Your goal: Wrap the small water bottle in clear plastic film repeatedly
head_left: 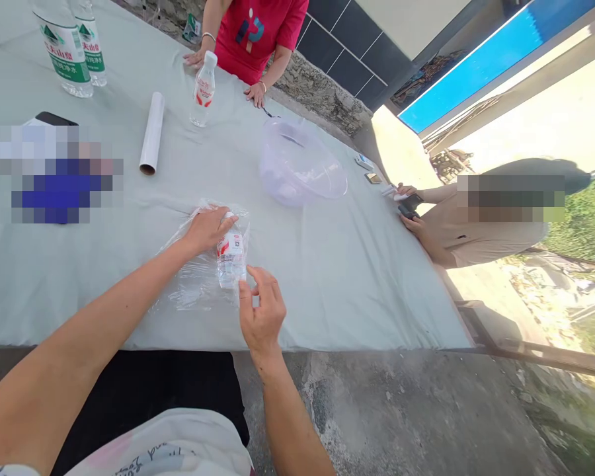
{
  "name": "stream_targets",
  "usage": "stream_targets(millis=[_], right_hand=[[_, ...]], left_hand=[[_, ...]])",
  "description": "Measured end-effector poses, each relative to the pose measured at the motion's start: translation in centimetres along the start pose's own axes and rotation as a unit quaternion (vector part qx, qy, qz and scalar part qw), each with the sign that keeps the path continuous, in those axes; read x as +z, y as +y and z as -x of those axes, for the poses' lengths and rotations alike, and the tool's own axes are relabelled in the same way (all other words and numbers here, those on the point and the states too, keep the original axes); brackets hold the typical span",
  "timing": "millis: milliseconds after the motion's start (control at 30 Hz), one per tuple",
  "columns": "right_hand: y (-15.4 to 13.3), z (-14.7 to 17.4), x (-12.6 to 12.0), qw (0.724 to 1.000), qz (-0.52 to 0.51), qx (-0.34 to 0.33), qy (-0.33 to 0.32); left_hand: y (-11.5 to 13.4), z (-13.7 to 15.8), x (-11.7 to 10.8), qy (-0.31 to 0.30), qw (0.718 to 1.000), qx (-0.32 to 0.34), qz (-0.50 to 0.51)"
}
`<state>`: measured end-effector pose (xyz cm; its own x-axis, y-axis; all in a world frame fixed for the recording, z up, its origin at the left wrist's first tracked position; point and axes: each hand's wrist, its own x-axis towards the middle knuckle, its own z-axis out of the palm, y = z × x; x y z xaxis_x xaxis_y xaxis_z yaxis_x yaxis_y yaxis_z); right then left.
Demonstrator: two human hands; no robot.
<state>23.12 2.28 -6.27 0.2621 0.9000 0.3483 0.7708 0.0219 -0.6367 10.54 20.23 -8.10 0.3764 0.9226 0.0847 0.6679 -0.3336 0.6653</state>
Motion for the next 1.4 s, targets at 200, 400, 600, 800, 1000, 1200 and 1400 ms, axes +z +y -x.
stream_targets(millis=[200,400,600,800,1000,1200,1400], right_hand=[[2.7,-9.1,-0.3,0.966,-0.151,0.205,-0.035],[1.0,-12.0,4.5,0.939,-0.231,0.192,-0.168],[-2.8,-11.0,5.4,0.968,-0.036,0.053,-0.242],[-4.3,-12.1,5.5,0.953,0.089,0.041,-0.287],[-4.4,-14.0,2.1,0.986,-0.082,-0.014,-0.141],[0.9,-10.0,0.0,0.965,-0.166,0.189,-0.078],[1.3,-6.4,2.2,0.962,-0.085,0.201,-0.162]], left_hand=[[-0.2,0.1,0.6,0.022,1.0,-0.005,0.006],[-0.1,0.6,1.2,0.042,0.998,-0.014,0.034],[-0.6,0.8,1.9,0.073,0.99,-0.036,0.112],[-1.5,0.6,1.1,0.12,0.975,-0.004,0.185],[-1.7,0.8,-0.5,0.152,0.96,-0.074,0.225],[-1.1,0.7,-0.3,0.108,0.973,-0.022,0.203],[-1.2,0.5,-0.1,0.107,0.968,-0.023,0.226]])
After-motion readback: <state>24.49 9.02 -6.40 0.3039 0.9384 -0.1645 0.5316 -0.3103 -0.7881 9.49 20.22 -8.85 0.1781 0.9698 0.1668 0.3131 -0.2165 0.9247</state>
